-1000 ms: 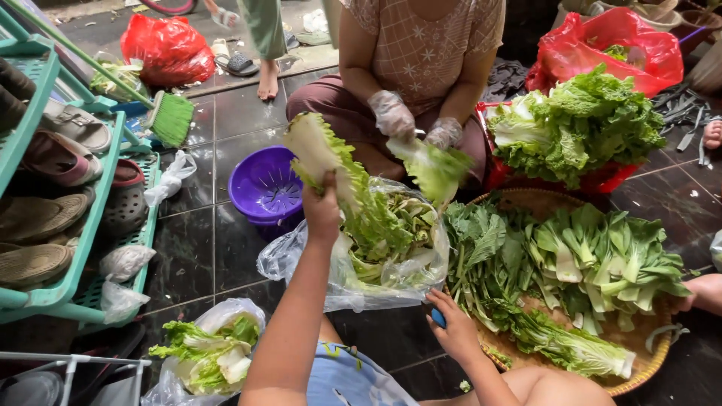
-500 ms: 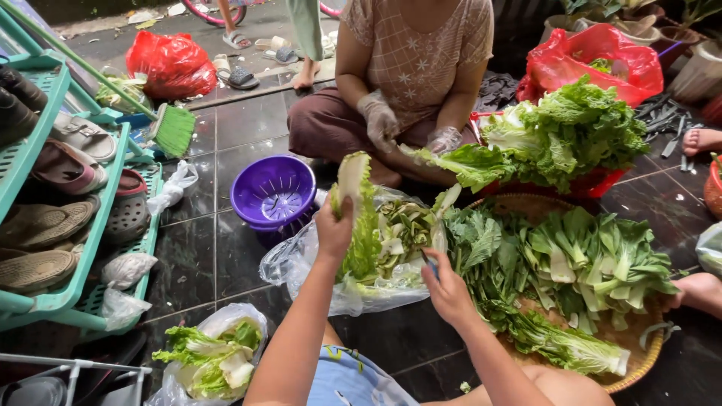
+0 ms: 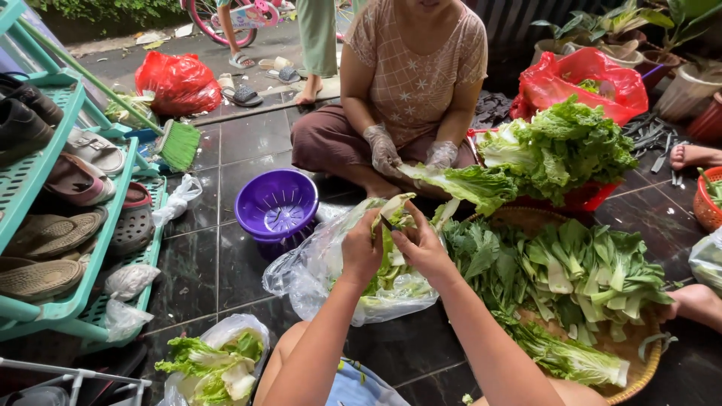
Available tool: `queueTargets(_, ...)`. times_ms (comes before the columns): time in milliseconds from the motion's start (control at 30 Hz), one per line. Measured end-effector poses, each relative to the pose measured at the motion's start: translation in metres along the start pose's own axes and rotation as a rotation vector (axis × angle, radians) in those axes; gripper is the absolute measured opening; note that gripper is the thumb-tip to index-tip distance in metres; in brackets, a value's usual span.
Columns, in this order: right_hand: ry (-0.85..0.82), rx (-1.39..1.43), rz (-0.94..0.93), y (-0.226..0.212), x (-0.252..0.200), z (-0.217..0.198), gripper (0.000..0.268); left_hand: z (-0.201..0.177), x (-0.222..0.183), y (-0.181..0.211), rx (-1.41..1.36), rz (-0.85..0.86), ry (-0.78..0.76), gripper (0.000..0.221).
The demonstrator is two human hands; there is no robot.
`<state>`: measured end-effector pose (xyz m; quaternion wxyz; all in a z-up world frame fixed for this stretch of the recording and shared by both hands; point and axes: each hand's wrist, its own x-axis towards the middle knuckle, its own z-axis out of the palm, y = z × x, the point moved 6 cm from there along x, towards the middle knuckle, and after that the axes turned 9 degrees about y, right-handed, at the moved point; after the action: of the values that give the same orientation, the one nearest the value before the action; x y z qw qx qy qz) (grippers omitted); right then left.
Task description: People sitting on the floor are sorting, trimming, and bagging various leafy green vegetables like lettuce and bok choy.
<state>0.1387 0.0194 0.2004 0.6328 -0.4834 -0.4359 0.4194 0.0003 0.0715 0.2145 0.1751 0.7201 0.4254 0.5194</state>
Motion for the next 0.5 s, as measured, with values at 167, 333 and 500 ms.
queueTargets(167,0.073,-0.025,0.004,0.012,0.005,-0.006,0.069,0.011,-0.007,-0.017,0.159,0.094,0.038,0.031)
queueTargets(333,0.145,-0.041,0.011,0.019,0.012,-0.002,0.053,0.019,-0.013,-0.034,0.240,0.086,0.054,0.034)
queueTargets(500,0.138,0.032,0.086,0.027,0.019,0.004,0.028,0.021,-0.016,-0.044,0.252,0.036,0.027,0.030)
